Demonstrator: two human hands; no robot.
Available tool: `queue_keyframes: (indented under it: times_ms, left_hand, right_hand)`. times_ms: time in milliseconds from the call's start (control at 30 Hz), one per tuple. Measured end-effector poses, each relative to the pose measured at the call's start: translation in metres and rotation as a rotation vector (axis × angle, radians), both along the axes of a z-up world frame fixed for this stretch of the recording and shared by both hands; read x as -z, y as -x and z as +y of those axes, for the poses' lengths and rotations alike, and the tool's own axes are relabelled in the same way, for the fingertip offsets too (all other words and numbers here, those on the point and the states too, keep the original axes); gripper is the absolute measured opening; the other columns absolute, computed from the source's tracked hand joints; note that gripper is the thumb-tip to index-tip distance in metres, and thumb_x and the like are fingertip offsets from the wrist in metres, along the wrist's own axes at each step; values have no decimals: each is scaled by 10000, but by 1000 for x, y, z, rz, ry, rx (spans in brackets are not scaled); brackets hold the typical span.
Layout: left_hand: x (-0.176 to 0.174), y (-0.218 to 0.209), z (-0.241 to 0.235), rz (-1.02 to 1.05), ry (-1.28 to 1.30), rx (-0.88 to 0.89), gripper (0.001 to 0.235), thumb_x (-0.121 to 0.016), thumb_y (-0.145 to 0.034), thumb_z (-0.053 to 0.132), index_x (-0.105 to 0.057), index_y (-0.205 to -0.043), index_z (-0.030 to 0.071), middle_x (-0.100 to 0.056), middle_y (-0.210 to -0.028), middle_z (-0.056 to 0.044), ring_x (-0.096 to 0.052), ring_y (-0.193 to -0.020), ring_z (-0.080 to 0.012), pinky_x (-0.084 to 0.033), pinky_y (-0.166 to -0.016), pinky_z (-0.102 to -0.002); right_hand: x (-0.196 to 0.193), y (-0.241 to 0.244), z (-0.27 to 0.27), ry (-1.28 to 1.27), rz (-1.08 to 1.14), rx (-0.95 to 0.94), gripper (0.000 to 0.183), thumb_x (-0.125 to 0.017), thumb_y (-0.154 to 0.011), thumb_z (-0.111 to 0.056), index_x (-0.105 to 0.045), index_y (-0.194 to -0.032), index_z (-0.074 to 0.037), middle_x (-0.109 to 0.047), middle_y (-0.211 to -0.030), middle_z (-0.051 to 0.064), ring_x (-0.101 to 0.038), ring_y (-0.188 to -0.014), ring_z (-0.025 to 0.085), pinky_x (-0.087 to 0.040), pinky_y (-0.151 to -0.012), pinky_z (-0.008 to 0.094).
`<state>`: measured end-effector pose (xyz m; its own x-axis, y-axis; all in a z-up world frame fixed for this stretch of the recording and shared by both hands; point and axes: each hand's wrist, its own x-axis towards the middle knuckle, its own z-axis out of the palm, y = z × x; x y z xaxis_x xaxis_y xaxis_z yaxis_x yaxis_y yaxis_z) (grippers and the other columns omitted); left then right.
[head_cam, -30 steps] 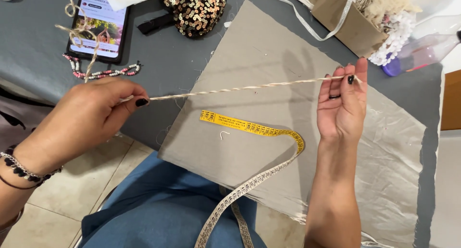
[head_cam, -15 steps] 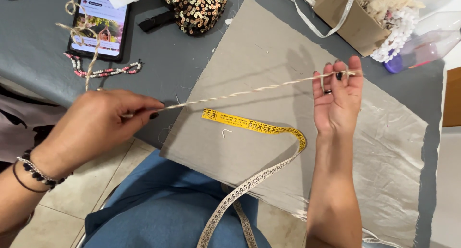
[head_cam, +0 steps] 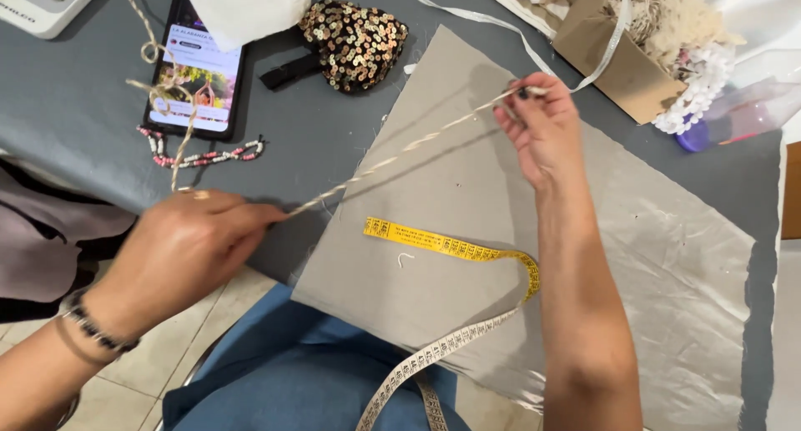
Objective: Measuring and arranging white ribbon into a specific shape on a work surface using a measuring tape
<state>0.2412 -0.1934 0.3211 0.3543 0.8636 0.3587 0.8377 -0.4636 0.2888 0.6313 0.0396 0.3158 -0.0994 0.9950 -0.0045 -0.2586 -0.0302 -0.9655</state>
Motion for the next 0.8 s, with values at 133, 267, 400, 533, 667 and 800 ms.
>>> queue_keyframes:
  times_ms: [133, 267, 400, 533, 667, 800]
  left_hand:
    - [7, 26, -8, 182, 35, -149, 192, -712, -910, 188, -768, -1094, 188, -626, -968, 7, -672, -712, -248, -577, -682, -412]
    - [-10, 21, -2, 280, 88, -216, 259, -732, -866, 449, -787, -998, 233, -647, -1157, 0, -668, -983, -270, -564, -736, -449]
    - [-13, 11, 7, 425, 10, -221, 186, -671, -839, 484, -704, -847, 301, -652, -1214, 72, -631, -1108, -208, -433, -913, -408]
    - [-4, 11, 17, 197, -14, -87, 122, -681, -948, 321, -759, -914, 234, -686, -1169, 36, -632, -1149, -246, -398, -989, -439]
    - [0, 11, 19, 285, 32, -82, 121, -649, -977, 317, -686, -875, 264, -664, -1037, 83, -635, -1063, -218, -423, -927, -393]
    - [-1, 10, 18, 487, 89, -104, 43, -579, -950, 230, -611, -924, 220, -628, -968, 20, -637, -884, -228, -499, -742, -402]
  right_hand:
    - [6, 18, -11, -52, -202, -158, 133, -635, -986, -15, -616, -1070, -117, -694, -1040, 63, -648, -837, 118, -603, -792, 249]
    - [-5, 24, -18, -64, -289, -125, 123, -618, -991, -38, -619, -1075, -128, -700, -1060, 46, -627, -838, 85, -584, -764, 218]
    - [-17, 6, -14, -88, -91, -29, 216, -643, -980, 58, -616, -1062, -140, -699, -1027, 66, -686, -916, 167, -626, -835, 306]
    - [-40, -29, -18, -73, 209, 42, 254, -608, -1074, 56, -664, -1146, -181, -726, -1121, 94, -707, -1103, 258, -640, -1059, 473]
    - [-63, -30, -36, -162, -64, 113, 186, -675, -1051, -52, -576, -1146, -177, -675, -1051, 23, -721, -1032, 171, -670, -947, 365]
    - [-78, -25, -52, -218, -98, 107, 171, -667, -1059, -51, -582, -1138, -177, -655, -1032, 21, -691, -1012, 153, -661, -931, 349]
